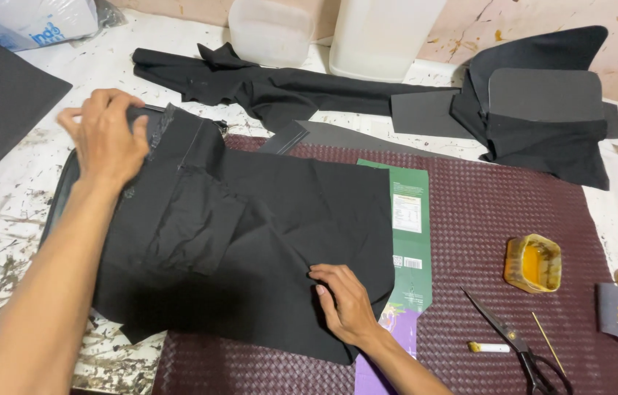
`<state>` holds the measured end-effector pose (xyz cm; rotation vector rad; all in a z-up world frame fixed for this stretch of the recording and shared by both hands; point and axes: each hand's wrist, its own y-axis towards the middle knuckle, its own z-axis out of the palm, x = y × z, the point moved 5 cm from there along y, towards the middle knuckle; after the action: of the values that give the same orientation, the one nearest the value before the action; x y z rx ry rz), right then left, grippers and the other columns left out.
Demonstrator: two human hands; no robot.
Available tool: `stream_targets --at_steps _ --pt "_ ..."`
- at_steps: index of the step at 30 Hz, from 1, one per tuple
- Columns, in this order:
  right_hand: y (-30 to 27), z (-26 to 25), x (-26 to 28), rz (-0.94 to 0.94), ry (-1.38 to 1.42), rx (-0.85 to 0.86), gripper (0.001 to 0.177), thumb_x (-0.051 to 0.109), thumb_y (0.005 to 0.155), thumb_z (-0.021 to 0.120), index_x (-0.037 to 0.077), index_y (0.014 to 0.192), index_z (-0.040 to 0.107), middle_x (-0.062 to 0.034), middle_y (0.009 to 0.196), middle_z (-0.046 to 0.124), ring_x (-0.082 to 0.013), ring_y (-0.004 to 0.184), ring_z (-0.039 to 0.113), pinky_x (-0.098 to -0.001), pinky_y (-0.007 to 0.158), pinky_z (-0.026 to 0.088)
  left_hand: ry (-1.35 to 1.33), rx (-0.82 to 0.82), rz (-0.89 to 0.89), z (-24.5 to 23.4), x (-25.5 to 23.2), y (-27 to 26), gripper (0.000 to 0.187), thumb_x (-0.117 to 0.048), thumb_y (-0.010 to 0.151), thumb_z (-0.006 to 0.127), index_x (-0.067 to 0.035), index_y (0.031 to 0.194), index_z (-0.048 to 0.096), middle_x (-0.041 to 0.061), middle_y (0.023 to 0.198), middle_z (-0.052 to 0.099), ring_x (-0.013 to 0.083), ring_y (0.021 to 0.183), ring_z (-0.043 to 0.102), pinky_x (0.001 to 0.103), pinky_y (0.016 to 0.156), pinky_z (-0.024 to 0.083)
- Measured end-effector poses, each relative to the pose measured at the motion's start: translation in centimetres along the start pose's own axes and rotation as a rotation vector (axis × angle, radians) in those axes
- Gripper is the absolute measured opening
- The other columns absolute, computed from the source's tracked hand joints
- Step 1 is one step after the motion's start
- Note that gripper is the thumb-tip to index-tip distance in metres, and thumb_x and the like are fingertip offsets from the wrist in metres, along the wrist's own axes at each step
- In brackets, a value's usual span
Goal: Marking leather components and applying adhesive for assembly
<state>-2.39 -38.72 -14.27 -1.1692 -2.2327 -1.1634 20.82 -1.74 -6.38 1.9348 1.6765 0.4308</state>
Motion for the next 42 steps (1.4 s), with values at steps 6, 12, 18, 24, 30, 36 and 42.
stream_targets --at_steps 6,12,18,24,30,36,42 --pt "-0.5 -0.9 -1.4 0.149 0.116 -0.106 0.025 0.014 0.102 0.050 0.003 0.111 0.070 -0.0142 0.116 0.073 -0.0272 0.110 0.070 -0.0380 0.100 0.052 -0.730 -0.043 0.180 -7.9 -18.2 -10.5 0.019 -0.019 0.096 0.075 -0.007 0.083 0.069 0.008 0.080 0.069 0.0211 0.066 0.061 0.037 0.068 0.048" --pt "-2.4 -6.8 -0.5 0.246 0.002 -0.252 0.018 0.009 0.101 0.055 0.003 0.110 0.069 -0.0132 0.116 0.074 -0.0250 0.110 0.071 -0.0344 0.096 0.055 -1.029 0.376 0.283 -7.8 -27.7 -24.8 0.027 0.004 0.094 0.051 0.002 0.116 0.067 0.010 0.097 0.072 0.0265 0.083 0.070 0.038 0.077 0.050" --pt "-8.2 -7.3 0.3 0.200 -0.204 -0.087 0.029 0.011 0.094 0.063 0.002 0.121 0.067 -0.0113 0.121 0.073 -0.0252 0.112 0.069 -0.0374 0.101 0.053 -1.226 0.573 -0.199 -6.1 -27.9 -32.4 0.017 -0.014 0.097 0.076 -0.005 0.083 0.073 0.003 0.064 0.071 0.0111 0.050 0.057 0.033 0.052 0.047" --pt "-12.1 -10.2 1.1 0.201 -0.261 -0.136 0.026 0.011 0.095 0.063 0.000 0.117 0.067 -0.0141 0.117 0.072 -0.0295 0.108 0.069 -0.0391 0.099 0.052 -1.179 0.539 -0.222 -5.1 -28.3 -34.4 0.034 -0.004 0.098 0.044 -0.007 0.119 0.070 0.011 0.106 0.079 0.0251 0.091 0.077 0.038 0.083 0.061" --pt "-16.0 -11.2 0.3 0.326 -0.229 -0.215 0.024 0.012 0.095 0.063 0.001 0.116 0.067 -0.0130 0.116 0.073 -0.0279 0.106 0.069 -0.0374 0.096 0.053 -0.761 0.208 0.039 -6.3 -31.3 -30.6 0.040 -0.023 0.096 0.067 -0.006 0.132 0.065 0.008 0.133 0.069 0.0272 0.119 0.067 0.041 0.094 0.053" --pt "-16.1 -11.5 0.7 0.315 -0.195 -0.219 0.025 0.010 0.097 0.061 0.000 0.119 0.067 -0.0143 0.116 0.073 -0.0273 0.107 0.070 -0.0373 0.097 0.052 -0.679 0.411 0.415 -6.3 -36.4 -29.3 0.045 -0.040 0.104 0.050 -0.005 0.128 0.065 0.010 0.132 0.069 0.0316 0.127 0.059 0.068 0.115 0.022" --pt "-16.0 -11.3 0.9 0.305 -0.223 -0.198 0.026 0.010 0.097 0.060 0.002 0.121 0.066 -0.0138 0.118 0.071 -0.0286 0.106 0.068 -0.0386 0.094 0.051 -1.380 0.589 0.083 -3.9 -34.7 -23.0 0.028 -0.019 0.103 0.054 -0.002 0.102 0.077 0.013 0.123 0.076 0.0239 0.115 0.072 0.035 0.104 0.050"
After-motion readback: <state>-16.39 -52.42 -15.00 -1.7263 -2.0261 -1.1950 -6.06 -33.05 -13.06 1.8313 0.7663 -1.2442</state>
